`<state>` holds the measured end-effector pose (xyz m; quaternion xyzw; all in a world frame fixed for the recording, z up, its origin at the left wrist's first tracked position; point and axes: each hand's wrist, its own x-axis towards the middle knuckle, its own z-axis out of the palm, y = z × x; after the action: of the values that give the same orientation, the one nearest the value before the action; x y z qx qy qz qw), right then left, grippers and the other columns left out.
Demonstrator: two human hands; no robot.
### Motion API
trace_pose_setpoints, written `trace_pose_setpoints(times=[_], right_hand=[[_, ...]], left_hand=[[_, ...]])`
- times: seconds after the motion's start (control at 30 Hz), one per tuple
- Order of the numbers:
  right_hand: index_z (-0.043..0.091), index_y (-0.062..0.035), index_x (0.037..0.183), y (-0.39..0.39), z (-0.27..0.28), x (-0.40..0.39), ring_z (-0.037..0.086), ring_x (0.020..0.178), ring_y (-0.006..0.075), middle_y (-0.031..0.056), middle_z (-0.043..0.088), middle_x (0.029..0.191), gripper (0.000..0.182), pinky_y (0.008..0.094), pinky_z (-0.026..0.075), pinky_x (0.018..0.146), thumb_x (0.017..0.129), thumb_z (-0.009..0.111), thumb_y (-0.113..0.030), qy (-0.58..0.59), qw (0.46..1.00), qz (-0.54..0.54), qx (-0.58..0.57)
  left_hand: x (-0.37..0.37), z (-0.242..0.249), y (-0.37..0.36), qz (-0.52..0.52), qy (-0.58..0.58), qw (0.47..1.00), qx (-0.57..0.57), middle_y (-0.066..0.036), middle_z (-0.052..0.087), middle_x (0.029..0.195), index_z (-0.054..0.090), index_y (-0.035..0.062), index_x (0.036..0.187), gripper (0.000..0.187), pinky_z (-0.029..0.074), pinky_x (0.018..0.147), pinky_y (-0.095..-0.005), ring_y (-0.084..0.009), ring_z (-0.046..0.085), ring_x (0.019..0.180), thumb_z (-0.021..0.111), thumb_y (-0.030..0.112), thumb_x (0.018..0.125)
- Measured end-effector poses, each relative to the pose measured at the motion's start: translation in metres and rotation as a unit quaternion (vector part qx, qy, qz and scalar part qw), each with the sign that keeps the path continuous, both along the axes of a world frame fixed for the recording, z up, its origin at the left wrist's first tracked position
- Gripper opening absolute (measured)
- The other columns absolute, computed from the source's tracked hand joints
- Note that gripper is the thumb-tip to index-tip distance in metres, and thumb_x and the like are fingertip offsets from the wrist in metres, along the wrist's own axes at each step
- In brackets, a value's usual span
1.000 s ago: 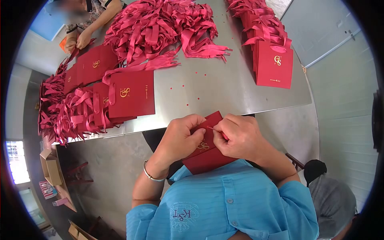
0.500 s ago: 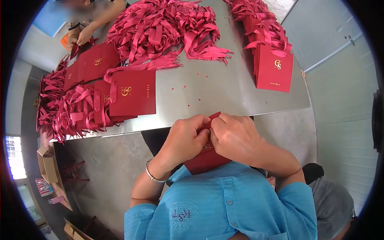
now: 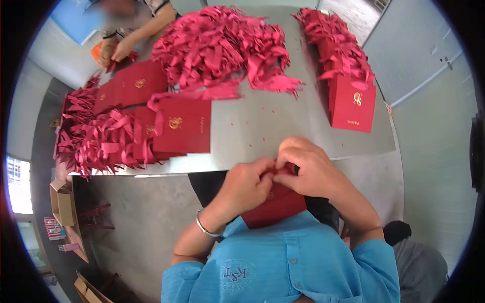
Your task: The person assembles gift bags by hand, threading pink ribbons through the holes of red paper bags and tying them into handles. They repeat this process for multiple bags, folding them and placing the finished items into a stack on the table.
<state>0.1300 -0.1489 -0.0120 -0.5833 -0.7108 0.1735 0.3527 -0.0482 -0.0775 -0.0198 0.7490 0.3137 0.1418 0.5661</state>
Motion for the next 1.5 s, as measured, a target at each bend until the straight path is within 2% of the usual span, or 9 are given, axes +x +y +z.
trace_pose_setpoints(times=[0.2,0.33,0.4,0.47,0.77,0.9,1.17,1.4,1.5], right_hand=[[0.062,-0.0013,0.097,0.020,0.010,0.022,0.063,0.078,0.0150,0.0075,0.065,0.087,0.013,0.0301,0.050,0.070,0.084,0.064,-0.002,0.181,0.955,0.044,-0.232],[0.061,0.0005,0.103,0.041,0.020,0.023,0.063,0.078,0.0129,0.0075,0.067,0.086,0.015,0.0282,0.050,0.071,0.088,0.059,-0.002,0.078,0.952,0.096,-0.281],[0.061,0.0010,0.107,0.054,0.010,0.031,0.063,0.081,0.0118,0.0060,0.069,0.090,0.018,0.0278,0.050,0.073,0.089,0.058,-0.002,0.092,0.897,0.215,-0.376],[0.061,0.0009,0.109,0.064,0.003,0.034,0.064,0.082,0.0118,0.0058,0.070,0.092,0.021,0.0275,0.050,0.074,0.088,0.059,-0.001,0.130,0.875,0.236,-0.402],[0.060,0.0037,0.105,0.078,-0.022,0.033,0.064,0.080,0.0102,0.0068,0.070,0.091,0.033,0.0220,0.047,0.072,0.072,0.067,0.002,0.272,0.775,0.266,-0.504],[0.060,0.0035,0.101,0.067,-0.024,0.027,0.061,0.073,0.0100,0.0053,0.068,0.083,0.034,0.0210,0.044,0.066,0.069,0.069,-0.003,0.335,0.782,0.158,-0.501],[0.059,0.0006,0.094,0.078,-0.041,0.031,0.058,0.067,0.0094,0.0042,0.065,0.078,0.022,0.0251,0.042,0.054,0.076,0.068,-0.007,0.268,0.925,-0.042,-0.266],[0.061,-0.0010,0.097,0.081,-0.054,0.036,0.058,0.068,0.0081,0.0040,0.066,0.080,0.016,0.0248,0.045,0.056,0.084,0.068,-0.009,0.342,0.907,-0.069,-0.236],[0.062,-0.0015,0.100,0.061,-0.053,0.040,0.057,0.067,0.0075,0.0023,0.065,0.080,0.016,0.0237,0.045,0.059,0.088,0.066,-0.011,0.233,0.959,-0.087,-0.134]], left_hand=[[-0.001,0.000,-0.002,-0.007,0.021,0.997,0.071,-0.016,0.071,0.084,0.065,0.0006,0.104,0.019,0.054,0.069,-0.0320,-0.0210,0.070,0.074,0.062,0.006,0.086],[0.002,-0.006,-0.008,0.013,0.009,0.987,0.157,-0.016,0.068,0.076,0.059,0.0027,0.103,0.022,0.053,0.063,-0.0394,-0.0320,0.068,0.068,0.066,0.009,0.083],[0.002,-0.007,-0.012,0.003,-0.009,0.983,0.184,-0.016,0.066,0.072,0.058,0.0033,0.109,0.030,0.052,0.059,-0.0438,-0.0370,0.065,0.066,0.068,0.011,0.081],[0.004,0.002,-0.016,0.032,0.024,0.978,0.204,-0.016,0.069,0.076,0.059,0.0045,0.093,0.015,0.055,0.060,-0.0397,-0.0331,0.070,0.068,0.069,0.009,0.082],[-0.001,-0.005,-0.016,0.029,-0.016,0.988,0.150,-0.012,0.072,0.082,0.060,-0.0011,0.096,0.019,0.052,0.068,-0.0258,-0.0146,0.070,0.076,0.071,-0.001,0.080],[0.000,-0.009,-0.013,0.045,-0.026,0.993,0.106,-0.010,0.072,0.081,0.060,-0.0013,0.096,0.018,0.051,0.067,-0.0237,-0.0095,0.067,0.075,0.070,-0.002,0.081],[0.004,-0.011,-0.010,0.040,-0.003,0.999,0.029,-0.005,0.070,0.076,0.060,-0.0019,0.095,0.014,0.048,0.061,-0.0200,-0.0038,0.060,0.069,0.067,-0.004,0.083],[0.006,-0.024,-0.003,0.039,-0.030,0.999,-0.001,-0.002,0.068,0.075,0.058,-0.0015,0.093,0.013,0.047,0.060,-0.0188,-0.0028,0.058,0.068,0.066,-0.005,0.084],[0.005,-0.028,0.000,0.060,-0.018,0.998,-0.017,-0.002,0.067,0.076,0.058,-0.0016,0.094,0.013,0.046,0.060,-0.0182,-0.0026,0.058,0.068,0.066,-0.004,0.084]])
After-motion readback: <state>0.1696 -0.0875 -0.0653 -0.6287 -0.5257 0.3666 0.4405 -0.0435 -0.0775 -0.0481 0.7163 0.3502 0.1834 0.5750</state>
